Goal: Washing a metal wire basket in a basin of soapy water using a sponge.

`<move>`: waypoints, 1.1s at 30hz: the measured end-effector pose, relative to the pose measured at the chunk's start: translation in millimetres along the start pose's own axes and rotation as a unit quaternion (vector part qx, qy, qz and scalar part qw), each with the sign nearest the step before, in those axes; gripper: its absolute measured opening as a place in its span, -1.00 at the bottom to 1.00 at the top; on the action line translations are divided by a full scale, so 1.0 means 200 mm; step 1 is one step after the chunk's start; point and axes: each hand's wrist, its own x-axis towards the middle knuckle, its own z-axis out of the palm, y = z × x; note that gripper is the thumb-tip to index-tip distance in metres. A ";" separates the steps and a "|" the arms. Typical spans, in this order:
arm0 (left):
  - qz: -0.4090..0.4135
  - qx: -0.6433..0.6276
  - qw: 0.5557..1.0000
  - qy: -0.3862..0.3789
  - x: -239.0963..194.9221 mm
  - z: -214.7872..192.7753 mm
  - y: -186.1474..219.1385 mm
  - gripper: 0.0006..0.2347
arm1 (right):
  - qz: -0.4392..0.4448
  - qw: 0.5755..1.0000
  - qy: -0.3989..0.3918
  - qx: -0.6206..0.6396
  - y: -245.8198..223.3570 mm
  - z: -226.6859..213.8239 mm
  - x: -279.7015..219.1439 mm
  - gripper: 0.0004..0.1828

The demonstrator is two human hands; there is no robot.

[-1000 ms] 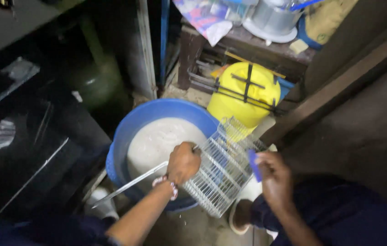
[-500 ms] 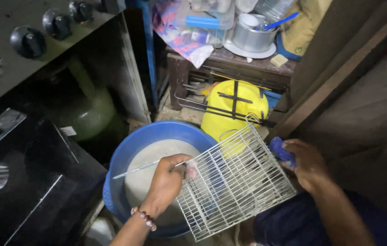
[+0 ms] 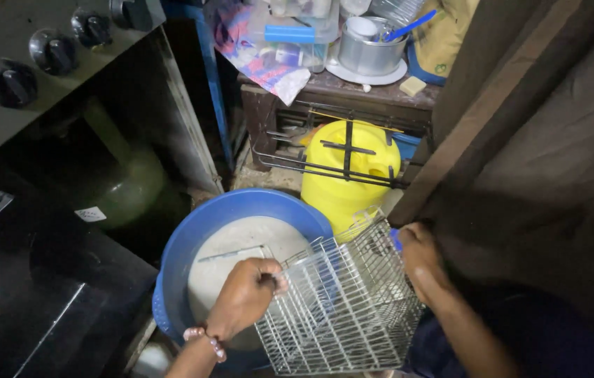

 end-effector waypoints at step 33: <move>-0.039 -0.087 0.995 0.020 -0.23 -0.02 0.16 -0.49 | -0.075 0.985 -0.134 0.077 -0.28 0.01 -0.41 -0.84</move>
